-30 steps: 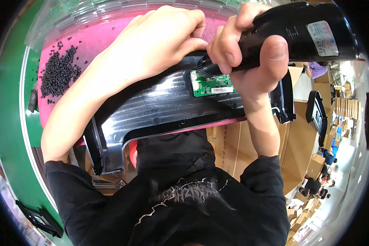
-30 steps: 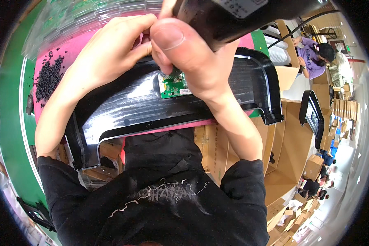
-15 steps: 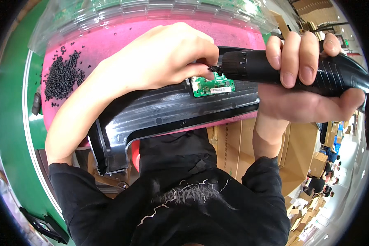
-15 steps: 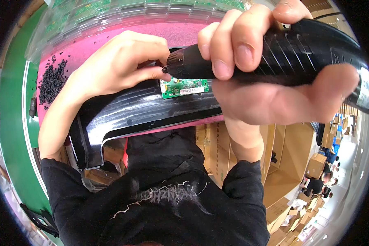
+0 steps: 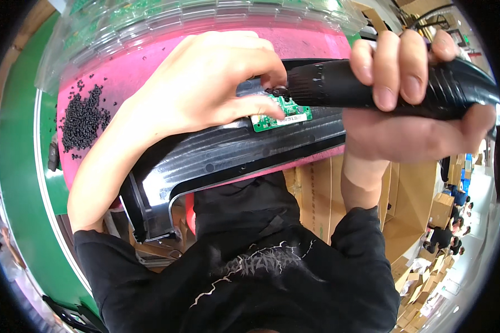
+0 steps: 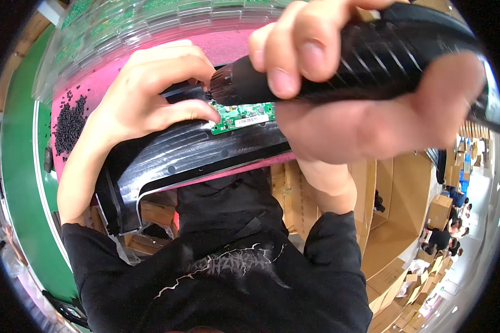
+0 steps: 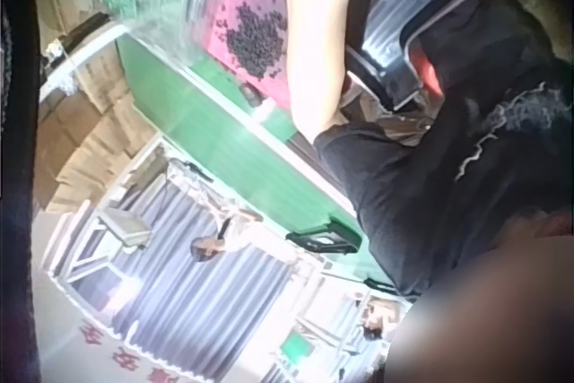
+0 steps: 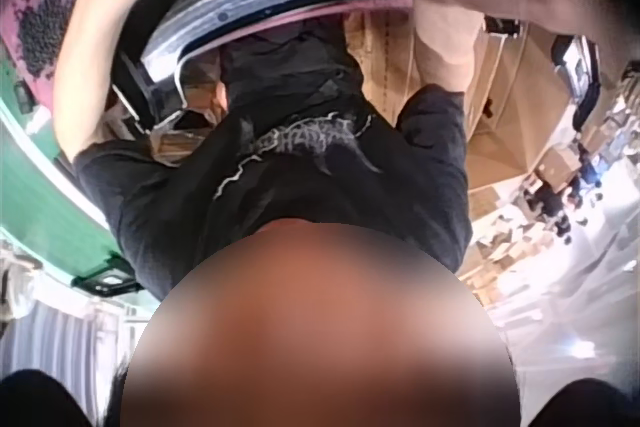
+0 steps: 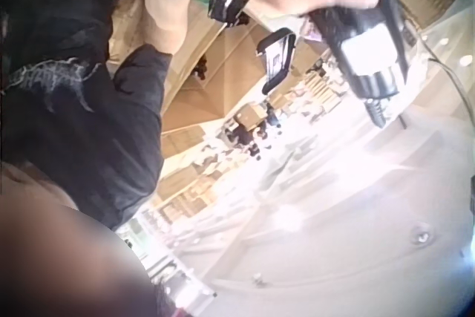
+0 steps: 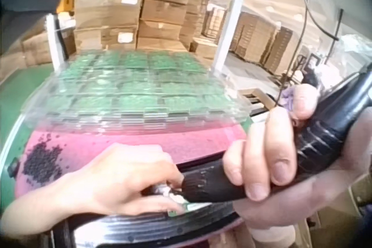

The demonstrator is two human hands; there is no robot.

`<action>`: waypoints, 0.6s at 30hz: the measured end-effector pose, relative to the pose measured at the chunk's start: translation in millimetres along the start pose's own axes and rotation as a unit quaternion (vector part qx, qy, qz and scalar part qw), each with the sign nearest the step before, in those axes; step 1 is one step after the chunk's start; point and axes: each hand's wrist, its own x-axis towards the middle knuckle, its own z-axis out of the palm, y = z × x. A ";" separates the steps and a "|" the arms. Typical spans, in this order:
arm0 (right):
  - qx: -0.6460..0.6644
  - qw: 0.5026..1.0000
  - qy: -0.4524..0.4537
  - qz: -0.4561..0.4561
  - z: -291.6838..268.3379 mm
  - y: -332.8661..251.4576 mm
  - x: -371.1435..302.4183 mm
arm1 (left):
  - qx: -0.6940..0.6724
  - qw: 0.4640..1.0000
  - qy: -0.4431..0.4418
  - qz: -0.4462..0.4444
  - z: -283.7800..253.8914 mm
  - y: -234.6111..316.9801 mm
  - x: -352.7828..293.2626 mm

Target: Assembling circuit boards into plastic components using an electric screwdriver in a factory setting.

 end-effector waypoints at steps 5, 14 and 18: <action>0.121 0.992 0.013 0.026 1.3 20.8 -6.5 | 0.087 0.996 -0.032 -0.007 -4.1 3.3 -1.8; 0.077 0.992 0.019 0.095 5.3 35.4 -32.6 | 0.057 0.993 0.014 -0.106 0.5 -2.3 -2.4; 0.028 0.989 0.053 0.133 12.5 37.2 -33.5 | 0.057 0.990 0.044 -0.124 1.0 -2.4 -3.9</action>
